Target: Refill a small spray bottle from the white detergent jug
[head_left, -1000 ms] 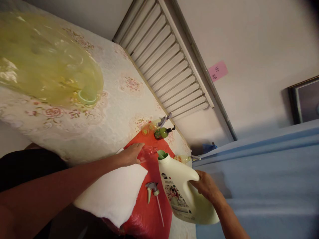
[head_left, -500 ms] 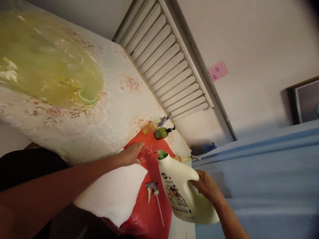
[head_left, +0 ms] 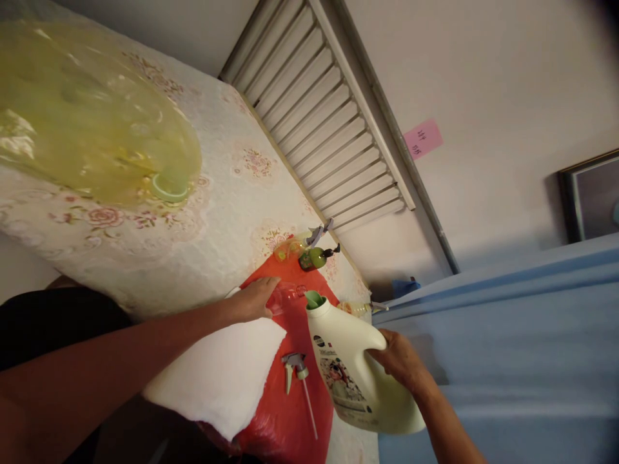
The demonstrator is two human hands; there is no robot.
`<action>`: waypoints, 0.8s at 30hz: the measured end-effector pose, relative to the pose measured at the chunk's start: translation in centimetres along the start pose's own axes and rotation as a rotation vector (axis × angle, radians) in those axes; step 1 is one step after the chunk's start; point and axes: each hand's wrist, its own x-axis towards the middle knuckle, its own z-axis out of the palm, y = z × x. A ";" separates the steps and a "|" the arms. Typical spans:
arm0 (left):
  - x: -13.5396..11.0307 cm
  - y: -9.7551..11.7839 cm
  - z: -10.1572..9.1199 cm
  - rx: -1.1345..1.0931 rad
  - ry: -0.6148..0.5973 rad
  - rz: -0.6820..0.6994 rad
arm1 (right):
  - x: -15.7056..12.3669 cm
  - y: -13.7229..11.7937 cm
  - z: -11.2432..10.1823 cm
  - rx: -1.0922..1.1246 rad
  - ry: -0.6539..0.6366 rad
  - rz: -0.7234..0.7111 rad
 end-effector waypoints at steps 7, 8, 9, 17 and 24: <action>0.0 0.0 0.0 0.072 -0.016 -0.034 | 0.2 0.1 0.1 -0.007 0.006 0.013; 0.0 0.0 0.0 0.074 -0.018 -0.038 | 0.1 0.0 0.0 -0.005 0.002 0.015; 0.0 0.0 -0.1 0.074 -0.019 -0.038 | 0.0 -0.1 0.0 -0.002 0.000 0.016; 0.0 0.3 -0.1 0.097 -0.006 -0.047 | -0.1 -0.2 -0.2 0.007 0.006 -0.003; 0.0 0.0 0.0 0.081 -0.025 -0.048 | 0.0 -0.1 -0.1 -0.010 0.007 0.006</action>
